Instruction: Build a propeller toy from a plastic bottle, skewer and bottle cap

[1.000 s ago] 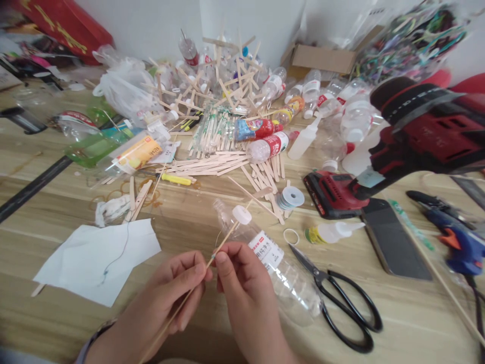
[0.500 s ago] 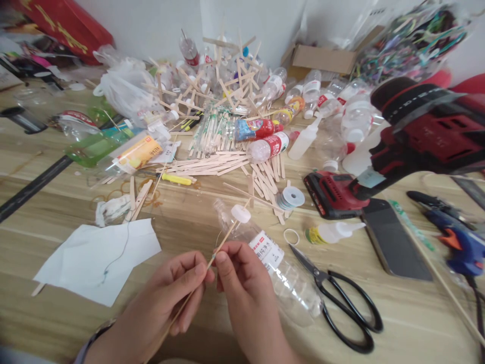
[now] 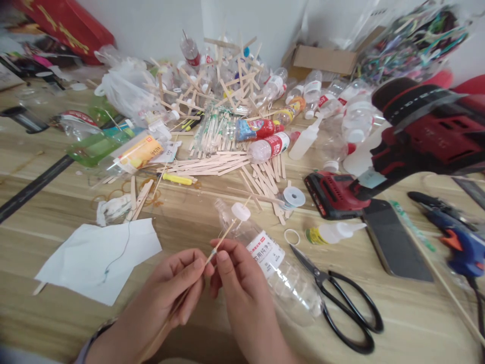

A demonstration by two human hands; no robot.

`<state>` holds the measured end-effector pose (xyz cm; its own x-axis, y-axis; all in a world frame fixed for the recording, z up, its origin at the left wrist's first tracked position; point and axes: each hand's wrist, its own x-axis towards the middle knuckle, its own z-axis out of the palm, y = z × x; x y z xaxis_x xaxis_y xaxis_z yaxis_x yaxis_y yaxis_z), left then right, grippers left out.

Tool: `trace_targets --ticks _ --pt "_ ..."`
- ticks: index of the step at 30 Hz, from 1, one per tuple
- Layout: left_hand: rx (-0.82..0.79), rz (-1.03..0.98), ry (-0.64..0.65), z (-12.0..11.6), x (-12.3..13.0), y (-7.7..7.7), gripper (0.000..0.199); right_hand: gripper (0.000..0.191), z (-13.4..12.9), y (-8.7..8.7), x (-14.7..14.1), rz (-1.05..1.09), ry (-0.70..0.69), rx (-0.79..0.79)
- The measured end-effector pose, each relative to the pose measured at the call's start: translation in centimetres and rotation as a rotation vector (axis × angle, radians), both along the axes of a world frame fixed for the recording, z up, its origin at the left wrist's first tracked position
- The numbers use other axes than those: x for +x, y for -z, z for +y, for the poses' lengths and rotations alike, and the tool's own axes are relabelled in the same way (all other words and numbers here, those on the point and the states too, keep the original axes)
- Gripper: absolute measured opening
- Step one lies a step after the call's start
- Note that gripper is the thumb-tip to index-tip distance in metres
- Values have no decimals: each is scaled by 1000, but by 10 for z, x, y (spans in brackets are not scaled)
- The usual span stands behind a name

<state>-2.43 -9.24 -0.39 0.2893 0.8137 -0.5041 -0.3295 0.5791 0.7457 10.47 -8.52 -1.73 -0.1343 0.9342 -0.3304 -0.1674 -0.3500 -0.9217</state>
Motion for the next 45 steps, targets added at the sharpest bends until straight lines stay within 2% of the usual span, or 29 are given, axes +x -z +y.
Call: trace_targets --ticks 6,10,14,17,20,22,24,26,27,28,29,32,33,36,38,40,42,45 --pt "18 9 0 0 -1 3 36 29 3 -4 -3 -3 13 -8" --pt "25 35 -12 1 -1 2 34 22 1 -1 -4 -25 53 9" --pt "50 92 -33 4 -4 -5 32 27 -2 2 -2 -30 116 25" --pt "89 130 -47 10 -6 -16 30 32 -2 0 -1 30 89 20" --pt "165 154 -66 20 -7 -26 29 36 -3 -7 0 37 35 20" --pt "232 184 -88 30 -7 -32 31 38 -8 -11 2 -6 -51 17" --pt "319 215 -102 42 -6 -39 38 41 -15 -14 4 -73 -223 -5" --pt "366 232 -113 56 -3 -45 29 45 -23 -17 2 -188 -444 -12" --pt "378 243 -109 64 -1 -47 23 47 -27 -18 0 -261 -556 46" --pt "380 255 -111 72 1 -50 23 47 -30 -19 -4 -339 -661 168" --pt "382 259 -104 80 4 -52 23 45 -32 -18 -9 -425 -765 367" --pt "380 267 -83 101 16 -59 25 21 -36 -10 -33 -607 -1033 1196" --pt "376 272 -71 107 20 -61 27 17 -36 -5 -43 -659 -1062 1384" --pt "387 305 -57 115 33 -67 30 15 -42 11 -71 -732 -1035 1724" --pt "415 340 -46 114 39 -69 30 21 -47 18 -82 -760 -1013 1863" --pt "458 387 -21 108 40 -69 28 27 -51 19 -81 -775 -950 1928" --pt "514 455 7 103 35 -66 25 36 -54 10 -71 -835 -850 1931" --pt "612 601 50 99 22 -57 23 34 -56 -13 -47 -836 -816 2001"
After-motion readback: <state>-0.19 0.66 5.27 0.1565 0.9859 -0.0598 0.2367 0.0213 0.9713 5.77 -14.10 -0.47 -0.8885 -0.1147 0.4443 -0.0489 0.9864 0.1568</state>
